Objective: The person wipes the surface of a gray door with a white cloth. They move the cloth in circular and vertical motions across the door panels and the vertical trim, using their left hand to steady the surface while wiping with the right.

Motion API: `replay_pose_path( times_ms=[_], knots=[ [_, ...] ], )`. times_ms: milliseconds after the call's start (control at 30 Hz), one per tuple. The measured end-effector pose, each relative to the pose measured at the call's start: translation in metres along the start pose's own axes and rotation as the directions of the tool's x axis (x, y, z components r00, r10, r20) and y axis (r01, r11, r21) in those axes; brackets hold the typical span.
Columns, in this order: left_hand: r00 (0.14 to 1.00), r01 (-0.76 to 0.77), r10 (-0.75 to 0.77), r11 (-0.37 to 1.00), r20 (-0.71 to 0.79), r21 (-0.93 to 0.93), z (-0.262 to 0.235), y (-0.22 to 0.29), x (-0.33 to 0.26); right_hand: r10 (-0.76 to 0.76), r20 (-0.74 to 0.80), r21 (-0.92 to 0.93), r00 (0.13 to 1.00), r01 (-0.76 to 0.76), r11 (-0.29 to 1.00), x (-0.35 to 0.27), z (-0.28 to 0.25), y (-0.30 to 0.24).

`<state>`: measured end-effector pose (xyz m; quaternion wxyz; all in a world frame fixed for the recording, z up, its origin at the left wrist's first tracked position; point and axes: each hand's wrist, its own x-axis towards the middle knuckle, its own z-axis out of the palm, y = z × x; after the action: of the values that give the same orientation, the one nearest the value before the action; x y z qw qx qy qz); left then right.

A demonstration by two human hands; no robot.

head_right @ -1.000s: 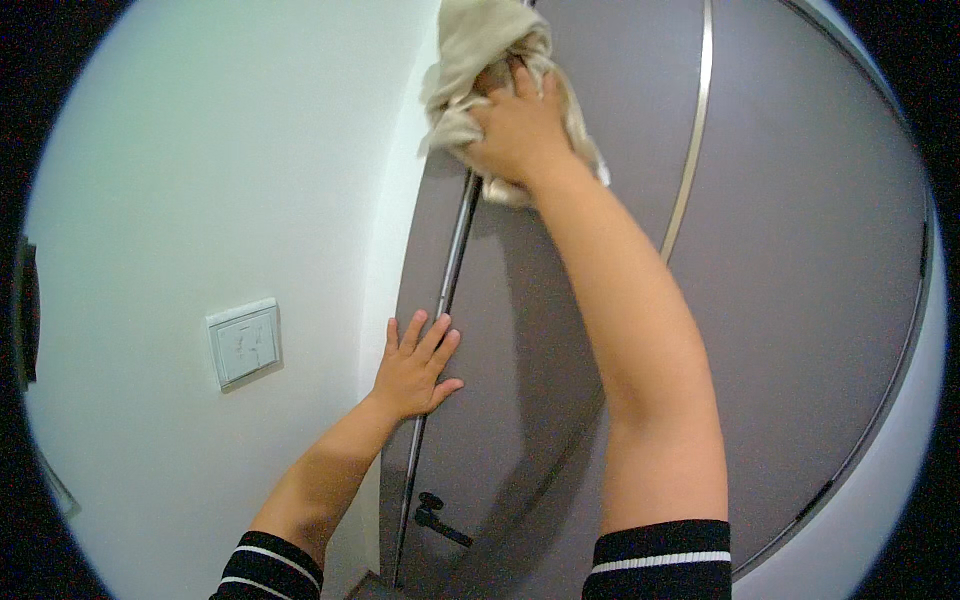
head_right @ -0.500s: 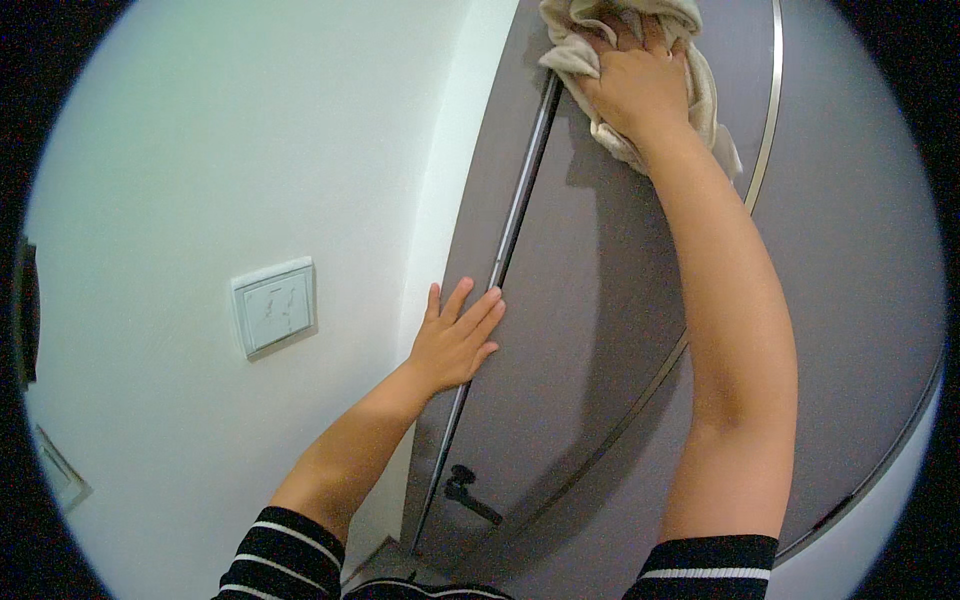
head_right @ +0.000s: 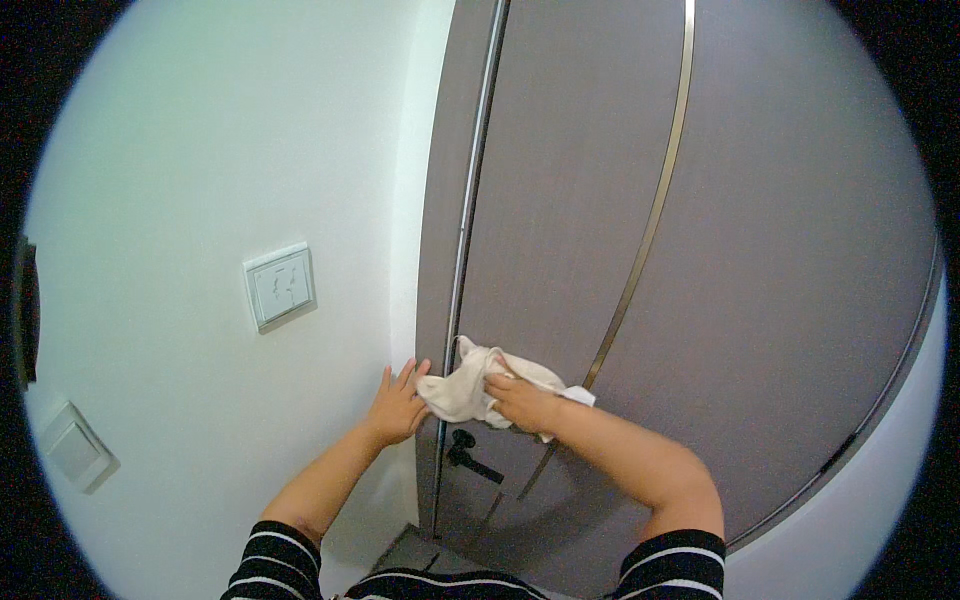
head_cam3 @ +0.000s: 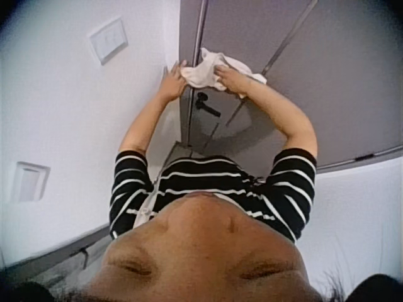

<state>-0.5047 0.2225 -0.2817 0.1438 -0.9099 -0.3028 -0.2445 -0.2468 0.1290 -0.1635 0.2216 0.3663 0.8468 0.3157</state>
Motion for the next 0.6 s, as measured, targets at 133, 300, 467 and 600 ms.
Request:
replay_pose_path(
  times_ms=[133, 300, 467, 600],
  knots=[
    [0.991, 0.128, -0.132, 0.982, -0.019, -0.138, -0.009, 0.010, -0.027, 0.301, -0.202, 0.022, 0.932, -0.303, 0.953, -0.003, -0.050, 0.044],
    [0.956, 0.087, -0.182, 0.925, -0.229, -0.371, -0.021, 0.050, -0.012, 0.587, -0.559, 0.171, 0.586, -0.611, 0.773, 0.000, -0.081, 0.049],
    [0.972, 0.165, -0.226, 0.843, -0.058, -0.511, -0.024, 0.074, -0.015, 0.234, -0.108, 0.086, 0.966, -0.225, 0.971, 0.032, 0.050, -0.045],
    [0.948, 0.282, -0.182, 0.861, 0.261, -0.424, -0.013, 0.061, -0.036, -0.057, -0.148, 0.123, 0.987, 0.076, 0.990, 0.027, 0.066, -0.050]
  ],
)
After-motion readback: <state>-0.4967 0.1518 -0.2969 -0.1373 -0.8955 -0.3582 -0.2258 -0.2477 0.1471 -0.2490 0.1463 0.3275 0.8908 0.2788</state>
